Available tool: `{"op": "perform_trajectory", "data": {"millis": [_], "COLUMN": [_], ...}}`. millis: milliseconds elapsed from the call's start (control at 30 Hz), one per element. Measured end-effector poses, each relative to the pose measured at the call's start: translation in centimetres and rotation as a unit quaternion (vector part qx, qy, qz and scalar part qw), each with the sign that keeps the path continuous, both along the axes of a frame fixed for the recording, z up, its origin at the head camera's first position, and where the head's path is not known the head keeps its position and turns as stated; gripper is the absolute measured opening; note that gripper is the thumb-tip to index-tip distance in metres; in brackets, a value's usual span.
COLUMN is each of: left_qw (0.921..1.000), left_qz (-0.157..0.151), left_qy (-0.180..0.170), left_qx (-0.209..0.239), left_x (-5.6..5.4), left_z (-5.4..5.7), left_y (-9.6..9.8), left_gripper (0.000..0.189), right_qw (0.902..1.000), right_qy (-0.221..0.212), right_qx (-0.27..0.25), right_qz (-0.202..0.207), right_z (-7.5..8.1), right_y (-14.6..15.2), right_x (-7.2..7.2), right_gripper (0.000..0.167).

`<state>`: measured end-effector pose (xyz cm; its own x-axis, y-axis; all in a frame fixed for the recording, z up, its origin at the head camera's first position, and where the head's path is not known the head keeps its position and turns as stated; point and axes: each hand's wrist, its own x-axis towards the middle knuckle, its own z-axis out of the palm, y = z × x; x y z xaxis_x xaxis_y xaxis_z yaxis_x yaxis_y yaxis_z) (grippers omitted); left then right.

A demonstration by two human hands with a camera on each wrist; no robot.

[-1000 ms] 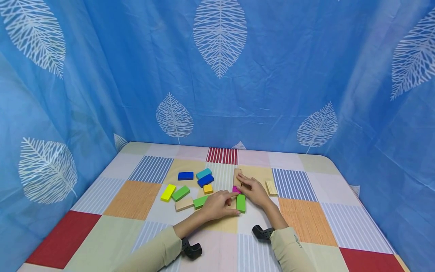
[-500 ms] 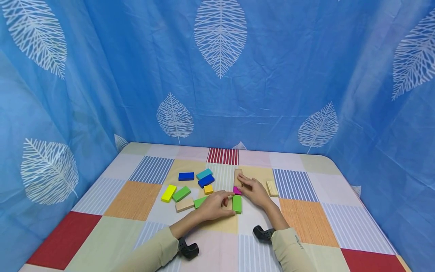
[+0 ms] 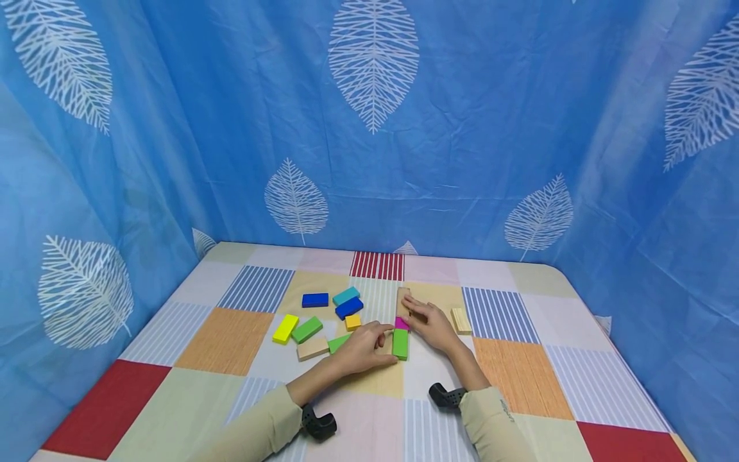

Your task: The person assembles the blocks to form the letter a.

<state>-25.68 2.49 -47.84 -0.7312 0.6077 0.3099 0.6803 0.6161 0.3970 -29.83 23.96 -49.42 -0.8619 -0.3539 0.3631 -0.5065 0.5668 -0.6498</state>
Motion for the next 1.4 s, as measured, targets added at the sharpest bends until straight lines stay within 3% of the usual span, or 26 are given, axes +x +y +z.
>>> {"op": "perform_trajectory", "data": {"millis": [200, 333, 500, 767, 1400], "left_qw": [0.9983, 0.996, 0.9957, 0.994, 0.9913], "left_qz": [0.023, 0.032, 0.031, 0.037, 0.035], "left_qy": [0.034, 0.032, 0.034, 0.057, 0.061], "left_qx": [-0.042, -0.077, -0.081, -0.086, -0.112], "left_x": [0.1, 0.2, 0.6, 0.6, 1.1], "left_z": [0.1, 0.0, 0.0, -0.1, 0.0], "left_y": [-0.1, -0.1, 0.1, 0.2, 0.2], "left_gripper": [0.069, 0.071, 0.07, 0.069, 0.077], "right_qw": [0.9991, 0.9979, 0.9969, 0.9973, 0.9982], "right_qy": [-0.032, -0.047, -0.055, -0.029, -0.017], "right_qx": [-0.02, -0.02, -0.003, 0.019, 0.018], "right_qz": [-0.022, -0.04, -0.057, -0.065, -0.054], "right_z": [0.3, 0.3, 0.0, -0.3, -0.1], "right_y": [0.0, 0.0, -0.2, -0.5, -0.5], "right_x": [-1.1, -1.8, -2.3, -2.5, -1.6], "right_gripper": [0.051, 0.055, 0.057, 0.056, 0.055]}}
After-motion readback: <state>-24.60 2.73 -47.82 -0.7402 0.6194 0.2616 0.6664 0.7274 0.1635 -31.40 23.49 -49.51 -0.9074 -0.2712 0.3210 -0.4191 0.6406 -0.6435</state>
